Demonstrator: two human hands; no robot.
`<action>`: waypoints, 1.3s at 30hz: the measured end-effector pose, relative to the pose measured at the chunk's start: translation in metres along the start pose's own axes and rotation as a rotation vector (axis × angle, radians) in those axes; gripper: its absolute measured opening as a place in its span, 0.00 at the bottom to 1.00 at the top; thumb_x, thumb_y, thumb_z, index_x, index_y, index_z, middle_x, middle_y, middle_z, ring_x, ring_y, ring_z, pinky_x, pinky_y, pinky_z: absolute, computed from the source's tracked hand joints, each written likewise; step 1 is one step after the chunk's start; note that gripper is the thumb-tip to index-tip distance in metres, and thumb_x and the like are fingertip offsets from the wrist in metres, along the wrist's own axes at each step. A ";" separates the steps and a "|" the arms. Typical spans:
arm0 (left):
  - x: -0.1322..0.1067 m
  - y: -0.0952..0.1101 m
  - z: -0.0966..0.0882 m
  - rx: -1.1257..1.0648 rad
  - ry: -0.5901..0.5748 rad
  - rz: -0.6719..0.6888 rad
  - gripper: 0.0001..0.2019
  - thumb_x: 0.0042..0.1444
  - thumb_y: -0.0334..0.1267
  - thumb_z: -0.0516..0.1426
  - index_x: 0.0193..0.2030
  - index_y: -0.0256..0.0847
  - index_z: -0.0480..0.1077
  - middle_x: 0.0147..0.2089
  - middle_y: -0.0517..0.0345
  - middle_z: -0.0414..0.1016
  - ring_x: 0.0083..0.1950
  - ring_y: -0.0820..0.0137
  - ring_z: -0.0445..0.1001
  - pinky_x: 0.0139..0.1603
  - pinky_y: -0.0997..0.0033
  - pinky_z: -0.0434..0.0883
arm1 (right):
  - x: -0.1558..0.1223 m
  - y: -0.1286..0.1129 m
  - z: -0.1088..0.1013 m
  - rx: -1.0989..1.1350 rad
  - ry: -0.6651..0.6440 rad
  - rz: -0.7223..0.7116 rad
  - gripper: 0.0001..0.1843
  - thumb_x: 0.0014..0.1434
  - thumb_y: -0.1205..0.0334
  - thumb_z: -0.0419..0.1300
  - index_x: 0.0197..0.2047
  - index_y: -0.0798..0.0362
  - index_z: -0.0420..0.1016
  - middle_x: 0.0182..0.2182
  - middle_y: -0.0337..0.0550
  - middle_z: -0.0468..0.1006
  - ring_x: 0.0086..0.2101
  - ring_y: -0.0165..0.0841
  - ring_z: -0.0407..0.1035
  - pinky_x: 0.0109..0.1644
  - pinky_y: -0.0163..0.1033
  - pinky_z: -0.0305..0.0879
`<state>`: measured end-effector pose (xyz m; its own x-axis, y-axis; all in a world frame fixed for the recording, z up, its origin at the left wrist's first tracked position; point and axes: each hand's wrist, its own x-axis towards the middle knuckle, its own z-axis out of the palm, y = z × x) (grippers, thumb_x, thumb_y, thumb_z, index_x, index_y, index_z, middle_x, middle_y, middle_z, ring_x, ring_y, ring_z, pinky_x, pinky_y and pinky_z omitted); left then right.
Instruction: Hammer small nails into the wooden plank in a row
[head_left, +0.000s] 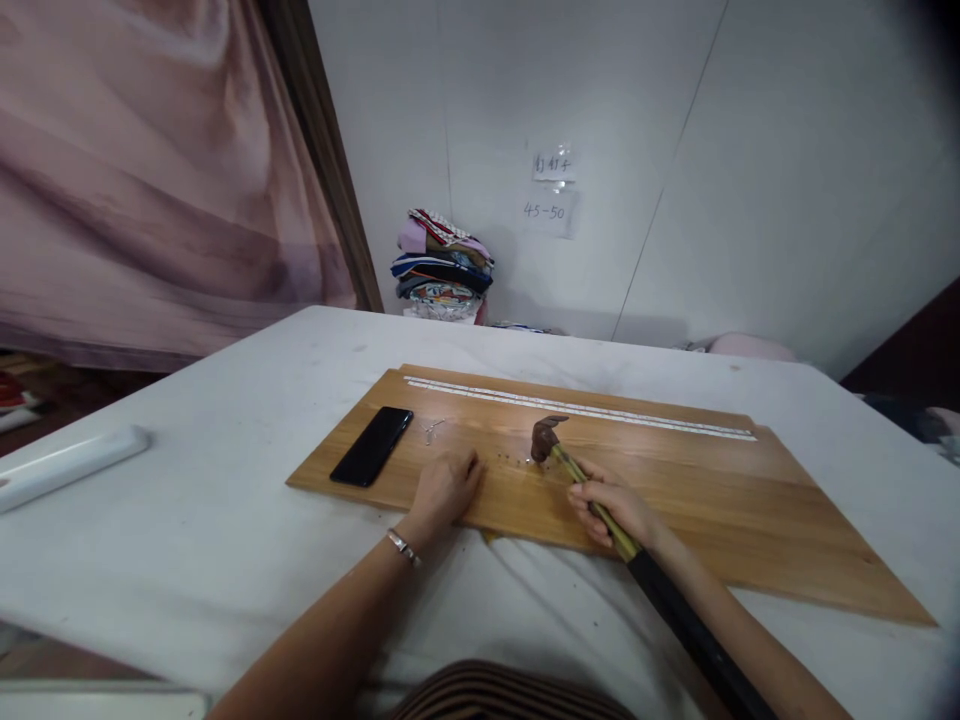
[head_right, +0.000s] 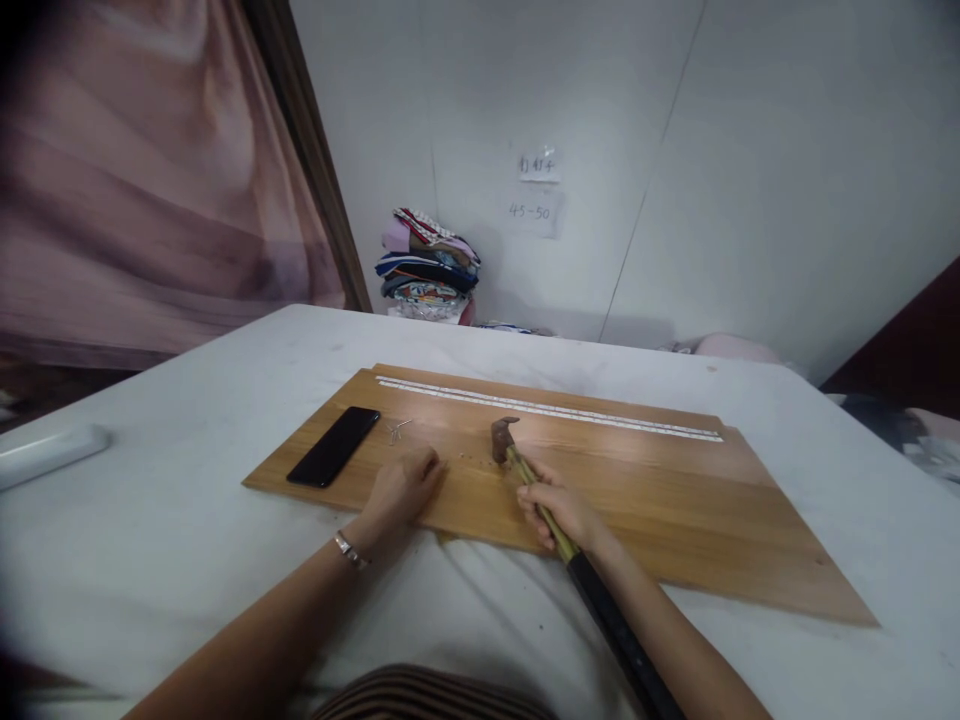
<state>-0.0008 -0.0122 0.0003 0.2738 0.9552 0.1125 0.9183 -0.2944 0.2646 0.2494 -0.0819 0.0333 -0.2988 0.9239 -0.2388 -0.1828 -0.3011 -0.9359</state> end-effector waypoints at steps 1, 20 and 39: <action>0.000 0.000 0.000 -0.004 -0.001 -0.001 0.13 0.64 0.44 0.47 0.34 0.41 0.68 0.37 0.54 0.77 0.40 0.65 0.75 0.38 0.70 0.62 | 0.000 0.000 0.000 0.003 -0.002 -0.006 0.31 0.51 0.60 0.59 0.59 0.53 0.61 0.17 0.26 0.64 0.10 0.21 0.52 0.10 0.26 0.51; 0.000 0.001 -0.003 -0.057 -0.030 -0.093 0.11 0.63 0.41 0.47 0.40 0.41 0.69 0.38 0.52 0.78 0.42 0.65 0.75 0.39 0.70 0.62 | 0.001 0.002 -0.002 0.019 0.004 0.006 0.31 0.51 0.61 0.59 0.59 0.51 0.61 0.17 0.26 0.63 0.10 0.20 0.52 0.09 0.25 0.51; -0.001 0.003 -0.003 -0.047 -0.015 -0.052 0.11 0.63 0.40 0.48 0.39 0.42 0.70 0.40 0.53 0.78 0.43 0.66 0.75 0.40 0.71 0.63 | 0.002 0.003 -0.002 0.021 -0.011 0.039 0.28 0.50 0.59 0.60 0.54 0.52 0.62 0.17 0.24 0.62 0.10 0.20 0.51 0.09 0.25 0.50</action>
<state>0.0004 -0.0143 0.0038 0.2306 0.9695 0.0836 0.9170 -0.2452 0.3146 0.2499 -0.0807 0.0294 -0.3159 0.9090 -0.2719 -0.1901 -0.3414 -0.9205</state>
